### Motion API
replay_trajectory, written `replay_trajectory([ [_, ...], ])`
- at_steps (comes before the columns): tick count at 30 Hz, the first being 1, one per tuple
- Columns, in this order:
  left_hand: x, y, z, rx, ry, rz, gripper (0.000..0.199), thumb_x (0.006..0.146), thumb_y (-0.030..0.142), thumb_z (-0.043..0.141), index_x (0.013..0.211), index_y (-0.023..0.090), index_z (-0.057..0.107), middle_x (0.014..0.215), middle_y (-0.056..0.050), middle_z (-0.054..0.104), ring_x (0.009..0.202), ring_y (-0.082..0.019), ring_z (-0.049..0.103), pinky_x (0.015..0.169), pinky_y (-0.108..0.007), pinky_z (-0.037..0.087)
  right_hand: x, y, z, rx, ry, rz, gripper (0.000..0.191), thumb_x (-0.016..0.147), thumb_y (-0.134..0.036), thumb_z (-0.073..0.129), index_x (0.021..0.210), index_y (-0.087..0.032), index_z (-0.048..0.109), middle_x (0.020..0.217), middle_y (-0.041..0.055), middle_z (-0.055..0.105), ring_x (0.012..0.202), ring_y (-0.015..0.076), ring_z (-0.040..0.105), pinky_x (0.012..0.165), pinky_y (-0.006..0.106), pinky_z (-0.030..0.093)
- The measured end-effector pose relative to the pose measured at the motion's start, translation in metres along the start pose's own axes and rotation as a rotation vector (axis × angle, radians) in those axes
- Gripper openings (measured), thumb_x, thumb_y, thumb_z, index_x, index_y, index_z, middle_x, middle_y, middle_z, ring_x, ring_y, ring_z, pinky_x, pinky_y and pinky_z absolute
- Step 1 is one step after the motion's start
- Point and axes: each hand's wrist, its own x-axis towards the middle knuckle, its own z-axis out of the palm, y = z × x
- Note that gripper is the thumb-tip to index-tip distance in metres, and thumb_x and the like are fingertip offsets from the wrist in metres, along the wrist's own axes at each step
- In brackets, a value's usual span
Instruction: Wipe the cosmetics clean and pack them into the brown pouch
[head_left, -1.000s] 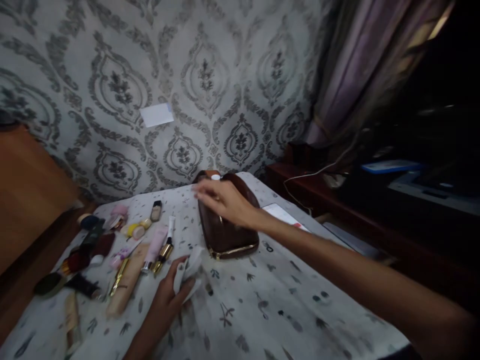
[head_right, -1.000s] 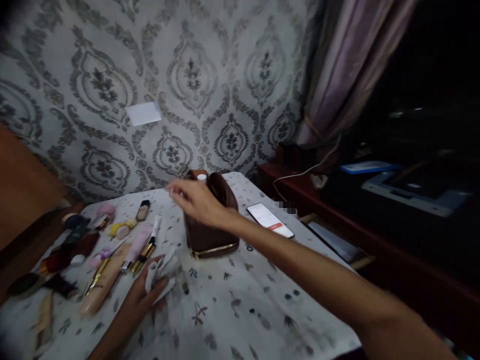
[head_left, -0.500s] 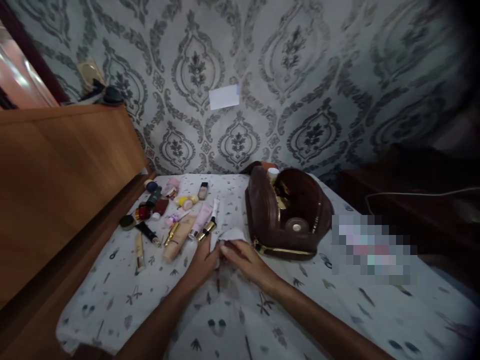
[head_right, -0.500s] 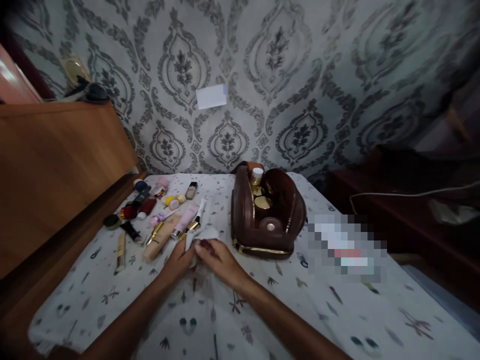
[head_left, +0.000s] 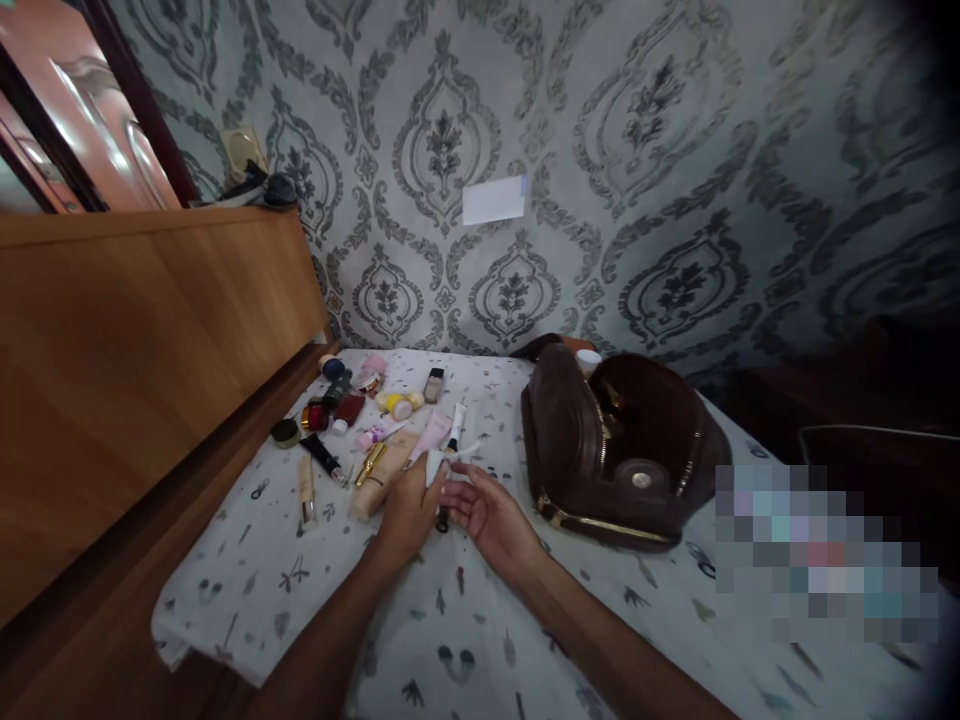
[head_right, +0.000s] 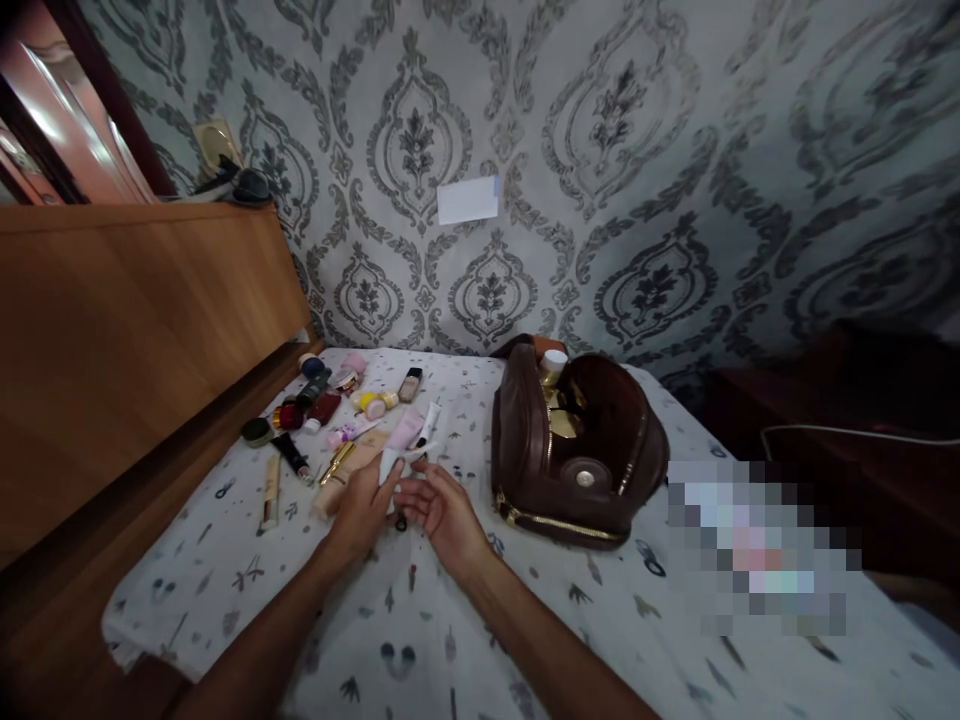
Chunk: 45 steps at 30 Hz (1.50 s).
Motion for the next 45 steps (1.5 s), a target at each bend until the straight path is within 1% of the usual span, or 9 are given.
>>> replay_trajectory([
  [8, 0.027, -0.007, -0.020, 0.134, 0.052, -0.112, 0.045, 0.097, 0.054, 0.035, 0.078, 0.019, 0.057, 0.059, 0.002, 0.053, 0.055, -0.016, 0.053, 0.053, -0.027, 0.042, -0.004, -0.009, -0.013, 0.094, -0.063, 0.070, 0.016, 0.082, -0.031, 0.070, 0.093, -0.018, 0.071, 0.083, 0.0047, 0.075, 0.070, 0.0127, 0.068, 0.068, 0.024, 0.050],
  [13, 0.116, -0.016, -0.072, 0.343, 0.159, -0.183, 0.030, 0.097, 0.034, 0.040, 0.096, 0.015, 0.063, 0.074, -0.004, 0.063, 0.065, -0.020, 0.059, 0.060, -0.028, 0.046, -0.003, -0.009, -0.015, 0.131, -0.076, 0.096, 0.018, 0.081, -0.033, 0.071, 0.092, -0.019, 0.070, 0.080, 0.0033, 0.073, 0.068, 0.0117, 0.065, 0.065, 0.022, 0.048],
  [17, 0.191, -0.023, -0.107, 0.540, 0.219, -0.232, 0.036, 0.088, 0.014, 0.046, 0.122, 0.012, 0.059, 0.099, -0.014, 0.068, 0.097, -0.031, 0.064, 0.082, -0.036, 0.046, -0.005, -0.009, -0.014, 0.183, -0.087, 0.116, 0.021, 0.080, -0.034, 0.072, 0.091, -0.018, 0.068, 0.077, 0.0030, 0.074, 0.066, 0.0108, 0.065, 0.063, 0.021, 0.046],
  [20, 0.231, -0.035, -0.113, 0.648, 0.197, -0.244, 0.053, 0.085, 0.008, 0.045, 0.137, 0.012, 0.050, 0.113, -0.020, 0.065, 0.111, -0.039, 0.059, 0.088, -0.045, 0.044, -0.003, -0.009, -0.015, 0.212, -0.091, 0.103, 0.025, 0.077, -0.036, 0.073, 0.090, -0.015, 0.069, 0.075, 0.0042, 0.074, 0.062, 0.0117, 0.065, 0.060, 0.021, 0.044],
  [24, 0.262, -0.057, -0.099, 0.722, 0.053, -0.222, 0.041, 0.085, 0.011, 0.055, 0.125, 0.012, 0.059, 0.105, -0.016, 0.068, 0.108, -0.036, 0.061, 0.087, -0.044, 0.048, 0.000, -0.008, -0.018, 0.228, -0.084, 0.090, 0.028, 0.074, -0.038, 0.074, 0.089, -0.015, 0.070, 0.074, 0.0040, 0.074, 0.060, 0.0123, 0.065, 0.058, 0.022, 0.042],
  [30, 0.280, -0.084, -0.077, 0.732, -0.165, -0.259, 0.031, 0.094, 0.035, 0.061, 0.114, 0.012, 0.063, 0.117, -0.006, 0.065, 0.101, -0.023, 0.065, 0.087, -0.041, 0.055, -0.001, -0.011, -0.019, 0.276, -0.079, 0.120, 0.026, 0.074, -0.038, 0.079, 0.089, -0.017, 0.073, 0.075, 0.0038, 0.074, 0.061, 0.0107, 0.064, 0.058, 0.020, 0.042],
  [36, 0.285, -0.103, -0.074, 0.660, 0.001, -0.323, 0.035, 0.092, 0.034, 0.063, 0.123, 0.017, 0.059, 0.128, -0.010, 0.060, 0.111, -0.025, 0.062, 0.093, -0.048, 0.053, 0.001, -0.015, -0.016, 0.275, -0.040, 0.190, 0.026, 0.070, -0.033, 0.085, 0.089, -0.018, 0.075, 0.076, 0.0044, 0.073, 0.063, 0.0115, 0.063, 0.059, 0.020, 0.045],
  [41, 0.267, -0.087, -0.070, 0.404, 0.169, -0.172, 0.035, 0.086, 0.015, 0.064, 0.121, 0.018, 0.061, 0.138, -0.012, 0.051, 0.130, -0.030, 0.047, 0.107, -0.049, 0.040, -0.001, -0.016, -0.014, 0.237, -0.029, 0.192, 0.028, 0.069, -0.034, 0.086, 0.089, -0.018, 0.074, 0.077, 0.0036, 0.073, 0.065, 0.0108, 0.062, 0.061, 0.020, 0.046],
  [45, 0.224, -0.061, -0.058, 0.068, 0.127, -0.074, 0.032, 0.074, 0.008, 0.067, 0.104, 0.017, 0.067, 0.117, -0.010, 0.062, 0.121, -0.028, 0.052, 0.104, -0.040, 0.042, -0.001, -0.015, -0.015, 0.195, -0.047, 0.180, 0.028, 0.070, -0.034, 0.085, 0.091, -0.020, 0.075, 0.079, 0.0029, 0.073, 0.066, 0.0105, 0.063, 0.061, 0.020, 0.047],
])
